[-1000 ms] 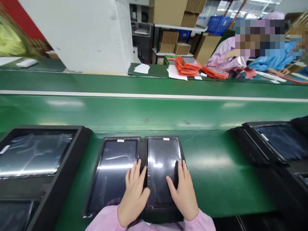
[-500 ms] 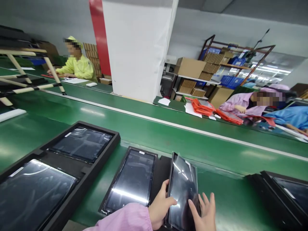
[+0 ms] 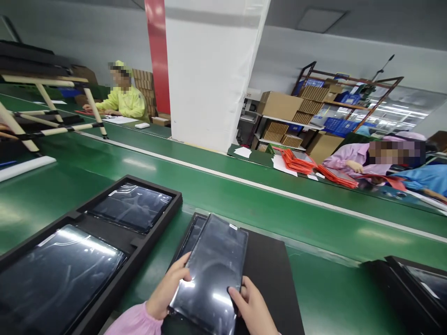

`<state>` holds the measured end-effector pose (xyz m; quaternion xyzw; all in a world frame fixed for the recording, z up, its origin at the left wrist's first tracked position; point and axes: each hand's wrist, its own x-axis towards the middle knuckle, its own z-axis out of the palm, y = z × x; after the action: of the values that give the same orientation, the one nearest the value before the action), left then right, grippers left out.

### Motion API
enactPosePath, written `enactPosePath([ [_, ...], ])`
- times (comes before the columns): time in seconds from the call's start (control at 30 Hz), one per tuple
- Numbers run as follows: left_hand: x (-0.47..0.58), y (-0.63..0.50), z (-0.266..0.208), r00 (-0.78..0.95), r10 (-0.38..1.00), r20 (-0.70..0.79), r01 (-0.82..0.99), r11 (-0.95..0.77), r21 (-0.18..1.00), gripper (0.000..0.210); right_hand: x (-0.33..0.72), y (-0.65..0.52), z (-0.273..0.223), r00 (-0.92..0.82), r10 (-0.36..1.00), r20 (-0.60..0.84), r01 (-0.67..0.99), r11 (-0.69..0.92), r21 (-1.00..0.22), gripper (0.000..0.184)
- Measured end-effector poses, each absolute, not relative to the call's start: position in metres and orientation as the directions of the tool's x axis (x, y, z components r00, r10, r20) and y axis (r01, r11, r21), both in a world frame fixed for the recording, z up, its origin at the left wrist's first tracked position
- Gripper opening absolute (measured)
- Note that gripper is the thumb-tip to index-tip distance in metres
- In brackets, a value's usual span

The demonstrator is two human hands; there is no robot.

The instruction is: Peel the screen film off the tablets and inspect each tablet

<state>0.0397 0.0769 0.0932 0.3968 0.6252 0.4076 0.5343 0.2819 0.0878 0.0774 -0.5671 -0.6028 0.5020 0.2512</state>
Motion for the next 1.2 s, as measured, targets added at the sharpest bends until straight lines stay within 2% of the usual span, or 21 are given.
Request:
enactPosePath([
  [0.1, 0.018, 0.073, 0.08, -0.257, 0.921, -0.293, 0.179, 0.343, 0.922, 0.062, 0.261, 0.101, 0.087, -0.263, 0.935, -0.237, 0.719, 0.026, -0.695, 0.035],
  [0.2, 0.01, 0.072, 0.067, -0.308, 0.938, -0.162, 0.329, 0.264, 0.906, 0.064, 0.243, 0.108, 0.095, -0.231, 0.946, -0.226, 0.868, 0.095, -0.488, 0.031],
  [0.37, 0.013, 0.072, 0.065, -0.309, 0.931, -0.194, 0.359, 0.303, 0.883, 0.069, 0.225, 0.106, 0.106, -0.193, 0.945, -0.265, 0.966, 0.135, -0.222, 0.046],
  [0.47, 0.016, 0.07, 0.072, -0.332, 0.914, -0.232, 0.374, 0.354, 0.857, 0.074, 0.225, 0.101, 0.111, -0.189, 0.938, -0.289, 0.977, 0.151, -0.148, 0.048],
  [0.57, 0.017, 0.071, 0.074, -0.275, 0.935, -0.222, 0.411, 0.323, 0.852, 0.066, 0.228, 0.097, 0.111, -0.167, 0.935, -0.312, 0.984, 0.139, -0.11, 0.048],
  [0.63, 0.017, 0.074, 0.072, -0.247, 0.943, -0.225, 0.365, 0.305, 0.88, 0.065, 0.231, 0.096, 0.108, -0.168, 0.936, -0.308, 0.984, 0.142, -0.104, 0.049],
  [0.77, 0.015, 0.082, 0.078, -0.321, 0.889, -0.326, 0.141, 0.385, 0.912, 0.087, 0.236, 0.098, 0.103, -0.208, 0.934, -0.29, 0.976, 0.177, -0.129, 0.053],
  [0.83, 0.016, 0.086, 0.091, -0.299, 0.879, -0.373, 0.034, 0.4, 0.916, 0.088, 0.241, 0.101, 0.104, -0.218, 0.93, -0.295, 0.971, 0.177, -0.16, 0.052],
  [0.93, 0.022, 0.094, 0.114, -0.065, 0.912, -0.406, -0.146, 0.394, 0.908, 0.067, 0.251, 0.106, 0.107, -0.24, 0.924, -0.297, 0.943, 0.151, -0.295, 0.044],
  [1.0, 0.026, 0.099, 0.123, 0.05, 0.913, -0.405, -0.19, 0.406, 0.894, 0.059, 0.256, 0.109, 0.107, -0.224, 0.93, -0.291, 0.912, 0.095, -0.399, 0.041],
  [1.13, 0.032, 0.105, 0.124, 0.026, 0.911, -0.413, -0.179, 0.41, 0.894, 0.063, 0.264, 0.112, 0.097, -0.111, 0.961, -0.255, 0.859, -0.036, -0.511, 0.034],
  [1.2, 0.033, 0.107, 0.121, 0.038, 0.922, -0.386, -0.203, 0.385, 0.9, 0.06, 0.27, 0.115, 0.092, -0.11, 0.966, -0.233, 0.77, -0.065, -0.634, 0.033],
])
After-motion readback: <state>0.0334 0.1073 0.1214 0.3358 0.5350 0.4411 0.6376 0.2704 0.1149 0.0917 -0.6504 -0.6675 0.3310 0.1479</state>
